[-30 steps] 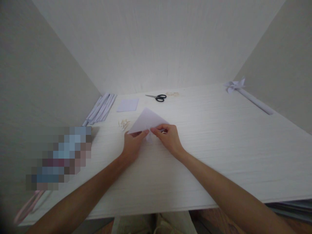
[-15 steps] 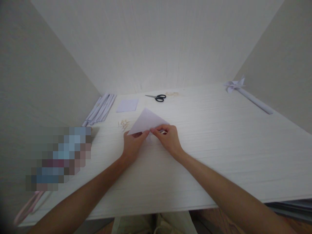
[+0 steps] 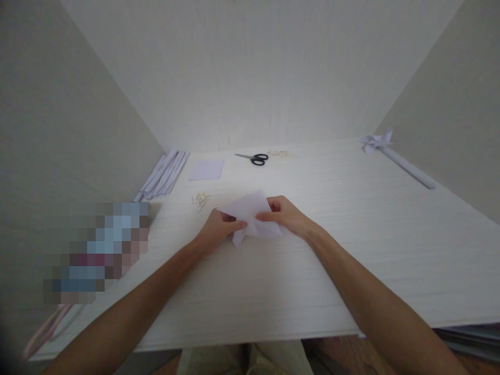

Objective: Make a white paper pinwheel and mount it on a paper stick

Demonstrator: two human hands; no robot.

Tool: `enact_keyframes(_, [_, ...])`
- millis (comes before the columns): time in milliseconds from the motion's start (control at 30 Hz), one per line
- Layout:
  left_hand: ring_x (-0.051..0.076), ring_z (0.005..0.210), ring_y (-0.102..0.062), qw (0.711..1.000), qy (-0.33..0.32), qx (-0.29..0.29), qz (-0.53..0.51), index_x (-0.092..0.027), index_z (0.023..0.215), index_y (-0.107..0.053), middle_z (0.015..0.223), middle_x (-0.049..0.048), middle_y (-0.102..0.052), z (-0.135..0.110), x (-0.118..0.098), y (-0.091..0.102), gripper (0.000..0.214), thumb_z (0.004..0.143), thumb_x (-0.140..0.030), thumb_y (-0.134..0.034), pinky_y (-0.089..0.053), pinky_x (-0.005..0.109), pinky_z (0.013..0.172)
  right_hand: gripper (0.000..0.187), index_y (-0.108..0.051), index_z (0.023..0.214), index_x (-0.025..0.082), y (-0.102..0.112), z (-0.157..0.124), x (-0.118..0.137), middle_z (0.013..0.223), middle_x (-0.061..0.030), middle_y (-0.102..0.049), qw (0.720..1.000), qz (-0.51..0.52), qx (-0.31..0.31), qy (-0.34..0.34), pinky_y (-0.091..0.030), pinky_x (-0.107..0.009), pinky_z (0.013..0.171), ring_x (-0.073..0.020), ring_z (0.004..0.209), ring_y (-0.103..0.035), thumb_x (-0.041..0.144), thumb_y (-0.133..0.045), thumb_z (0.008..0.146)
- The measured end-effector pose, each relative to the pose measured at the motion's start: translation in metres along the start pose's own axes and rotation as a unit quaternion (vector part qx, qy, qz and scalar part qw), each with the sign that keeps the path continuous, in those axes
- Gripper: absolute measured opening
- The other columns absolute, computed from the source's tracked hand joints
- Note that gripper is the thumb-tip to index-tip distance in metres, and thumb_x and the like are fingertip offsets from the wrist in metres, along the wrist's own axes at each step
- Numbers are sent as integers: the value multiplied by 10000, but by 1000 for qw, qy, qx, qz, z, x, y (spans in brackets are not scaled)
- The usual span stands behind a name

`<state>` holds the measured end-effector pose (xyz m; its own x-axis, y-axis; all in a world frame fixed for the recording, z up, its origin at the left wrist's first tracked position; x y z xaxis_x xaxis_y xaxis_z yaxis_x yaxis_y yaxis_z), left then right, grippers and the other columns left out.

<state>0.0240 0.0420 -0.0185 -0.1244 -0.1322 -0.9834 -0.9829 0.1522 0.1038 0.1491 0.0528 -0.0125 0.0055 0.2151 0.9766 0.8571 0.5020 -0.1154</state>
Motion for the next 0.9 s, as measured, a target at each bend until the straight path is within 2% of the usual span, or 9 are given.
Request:
enact_keyframes(167, [152,551,-569,998,23,60,21,-135,586,-653,605,42,-644,0,3,-9,96,493,-160,-649,-435,265,538,272,-652,832,124,-9,-5,4,720,-31,-677,994,-108,33,0,-468,-265,574,-154,622,-598,203,-664,573])
enact_keyframes(367, [142,542,-556,996,41,82,8,-141,519,-627,571,31,-621,-1,2,-13,57,464,-137,-642,-420,255,541,328,-648,873,132,-12,-5,5,773,-43,-685,995,-98,19,8,-487,-308,652,-173,698,-612,159,-668,547])
enact_keyframes(467, [122,488,-529,994,52,93,-38,-138,519,-619,526,26,-598,-2,1,-12,68,486,-184,-657,-396,231,493,327,-649,864,125,-6,-3,1,816,-63,-683,997,-75,-18,18,-490,-319,652,-177,700,-616,184,-685,544])
enact_keyframes(633, [119,548,-539,963,49,143,-223,-137,601,-636,619,56,-619,-4,-8,-12,143,595,-278,-618,-422,221,532,380,-638,894,137,0,0,-3,880,-78,-676,993,-1,-91,69,-483,-343,712,-183,746,-620,242,-710,536])
enact_keyframes(767, [150,673,-560,935,81,118,-325,-151,676,-641,753,74,-638,-1,0,-7,167,617,-301,-595,-457,263,633,345,-635,843,136,2,-2,-3,870,-82,-677,981,16,-166,102,-489,-352,694,-183,713,-618,268,-712,534])
enact_keyframes(900, [139,697,-563,899,110,102,-411,-144,742,-618,787,64,-631,0,6,-15,191,612,-282,-598,-443,268,684,298,-638,801,125,6,-8,5,820,-91,-679,960,-30,-248,129,-497,-347,638,-189,680,-610,302,-679,565])
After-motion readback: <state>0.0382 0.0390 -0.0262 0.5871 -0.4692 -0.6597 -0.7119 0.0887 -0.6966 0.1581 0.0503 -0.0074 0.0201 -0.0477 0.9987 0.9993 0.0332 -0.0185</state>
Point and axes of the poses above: each hand's wrist, its own z-axis towards the middle knuckle, its own y-axis out of the back of the hand, x = y × z, the point moved 8 cm from there along z, towards the middle knuckle
